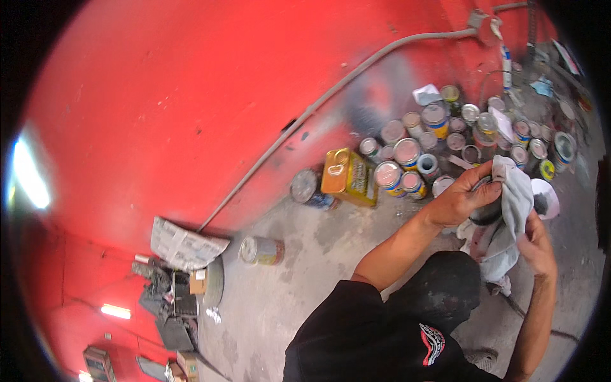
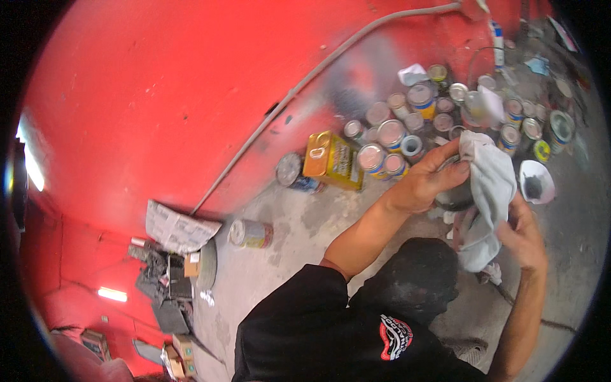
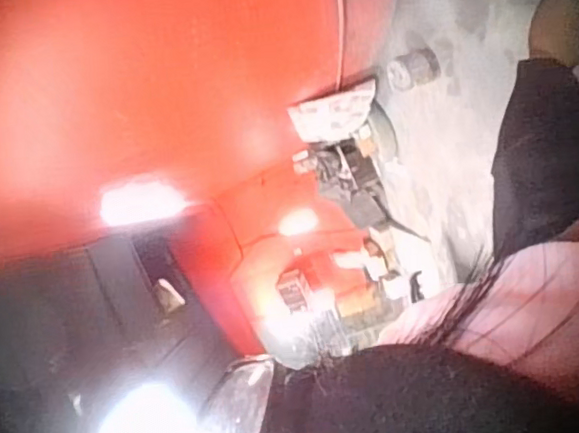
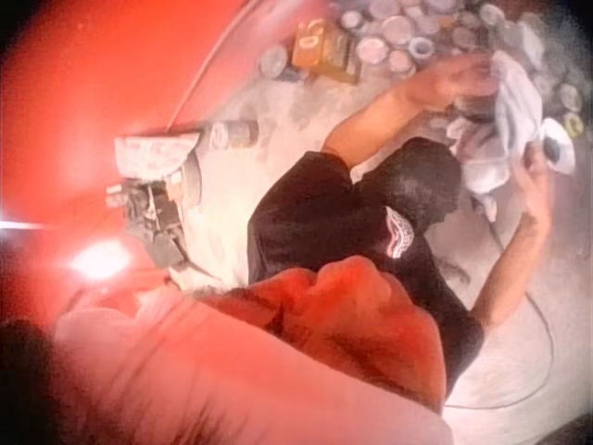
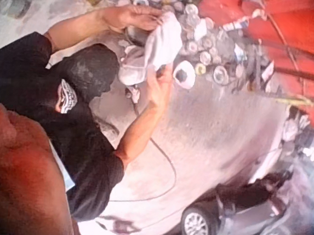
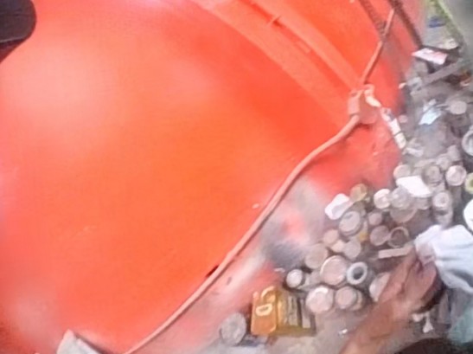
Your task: The person mixes paint in a cup and then cleans a spray gun and its components with a cloth.
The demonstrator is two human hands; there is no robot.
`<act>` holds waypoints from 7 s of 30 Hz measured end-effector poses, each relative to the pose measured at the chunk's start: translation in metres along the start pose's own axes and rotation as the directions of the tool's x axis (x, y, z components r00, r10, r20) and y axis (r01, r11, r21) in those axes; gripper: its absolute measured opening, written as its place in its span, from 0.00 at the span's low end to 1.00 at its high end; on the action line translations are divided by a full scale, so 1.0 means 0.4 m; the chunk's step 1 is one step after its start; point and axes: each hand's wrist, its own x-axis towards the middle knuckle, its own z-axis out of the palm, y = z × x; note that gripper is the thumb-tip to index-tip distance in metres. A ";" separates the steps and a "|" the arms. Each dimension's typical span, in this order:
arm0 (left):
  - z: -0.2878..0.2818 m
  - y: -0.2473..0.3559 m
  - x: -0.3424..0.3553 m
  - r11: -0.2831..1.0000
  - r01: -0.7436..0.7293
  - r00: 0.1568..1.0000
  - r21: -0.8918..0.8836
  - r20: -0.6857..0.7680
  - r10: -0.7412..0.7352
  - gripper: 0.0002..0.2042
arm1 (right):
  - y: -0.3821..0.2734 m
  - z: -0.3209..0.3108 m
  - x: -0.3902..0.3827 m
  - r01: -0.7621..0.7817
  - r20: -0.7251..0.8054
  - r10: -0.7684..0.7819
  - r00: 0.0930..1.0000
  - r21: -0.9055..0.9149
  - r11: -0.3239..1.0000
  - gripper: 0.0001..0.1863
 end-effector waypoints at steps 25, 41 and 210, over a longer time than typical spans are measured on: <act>-0.922 0.007 -0.367 -0.291 0.902 0.273 0.318 -0.944 -0.187 0.40 | 0.524 0.417 0.321 -0.733 0.221 0.698 0.681 0.208 0.648 0.29; -0.487 -0.107 -0.491 -0.080 0.979 0.200 0.185 -0.852 0.484 0.37 | 0.592 0.609 0.284 -0.882 0.671 0.581 0.460 0.275 0.382 0.43; 0.858 -0.173 0.496 0.842 -0.454 0.855 0.292 0.407 0.321 0.52 | -0.375 -0.287 -0.455 0.246 -0.655 -0.703 0.276 -0.659 0.710 0.18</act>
